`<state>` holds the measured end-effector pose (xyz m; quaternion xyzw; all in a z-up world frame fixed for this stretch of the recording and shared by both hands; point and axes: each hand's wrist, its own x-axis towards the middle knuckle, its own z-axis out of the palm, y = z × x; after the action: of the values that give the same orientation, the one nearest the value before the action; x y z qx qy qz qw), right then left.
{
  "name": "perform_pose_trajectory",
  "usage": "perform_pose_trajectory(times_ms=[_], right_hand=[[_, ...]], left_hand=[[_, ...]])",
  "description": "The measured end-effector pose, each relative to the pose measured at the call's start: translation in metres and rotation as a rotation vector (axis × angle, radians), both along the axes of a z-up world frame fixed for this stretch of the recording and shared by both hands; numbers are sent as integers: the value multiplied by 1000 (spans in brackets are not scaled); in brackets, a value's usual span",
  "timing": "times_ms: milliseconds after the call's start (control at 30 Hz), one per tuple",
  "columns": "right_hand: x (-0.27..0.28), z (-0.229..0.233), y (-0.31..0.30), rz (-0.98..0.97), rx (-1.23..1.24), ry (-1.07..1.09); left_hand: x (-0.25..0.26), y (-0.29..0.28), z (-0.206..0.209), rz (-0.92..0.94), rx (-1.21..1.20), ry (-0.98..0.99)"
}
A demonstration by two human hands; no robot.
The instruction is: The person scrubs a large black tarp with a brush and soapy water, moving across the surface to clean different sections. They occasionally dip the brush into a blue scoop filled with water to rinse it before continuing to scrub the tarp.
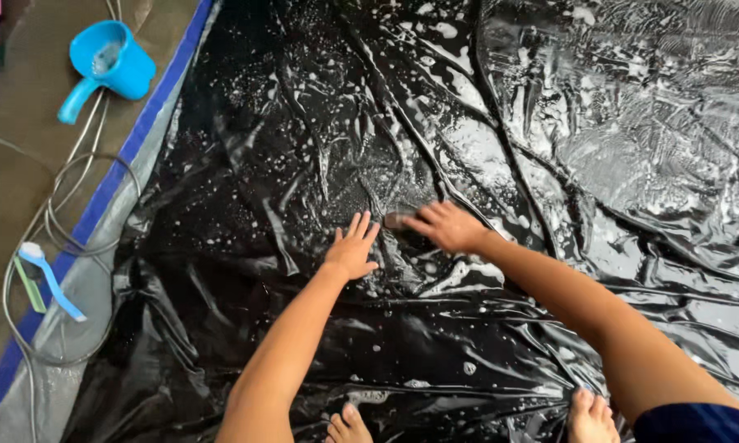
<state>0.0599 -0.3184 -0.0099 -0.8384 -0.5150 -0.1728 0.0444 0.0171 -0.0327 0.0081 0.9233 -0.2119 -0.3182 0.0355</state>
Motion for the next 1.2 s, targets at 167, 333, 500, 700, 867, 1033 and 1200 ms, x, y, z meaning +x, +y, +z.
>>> perform_pose_trajectory(times_ms=[167, 333, 500, 700, 867, 1033, 1200], right_hand=[[30, 0, -43, -488, 77, -55], [-4, -7, -51, -174, 171, 174], [19, -3, -83, -574, 82, -42], [1, 4, -67, -364, 151, 47], [-12, -6, -78, -348, 108, 19], [-26, -17, -80, -803, 97, -24], [-59, -17, -49, 133, 50, -15]], left_hand=[[14, -10, -3, -10, 8, 0], [14, -26, 5, -30, 67, 20], [13, -33, 10, -47, 98, 46], [11, -41, 5, -76, 141, 60], [7, -44, 5, -90, 123, 90], [-1, -45, 14, -129, 148, 125], [-10, -31, 11, -127, 119, 183]])
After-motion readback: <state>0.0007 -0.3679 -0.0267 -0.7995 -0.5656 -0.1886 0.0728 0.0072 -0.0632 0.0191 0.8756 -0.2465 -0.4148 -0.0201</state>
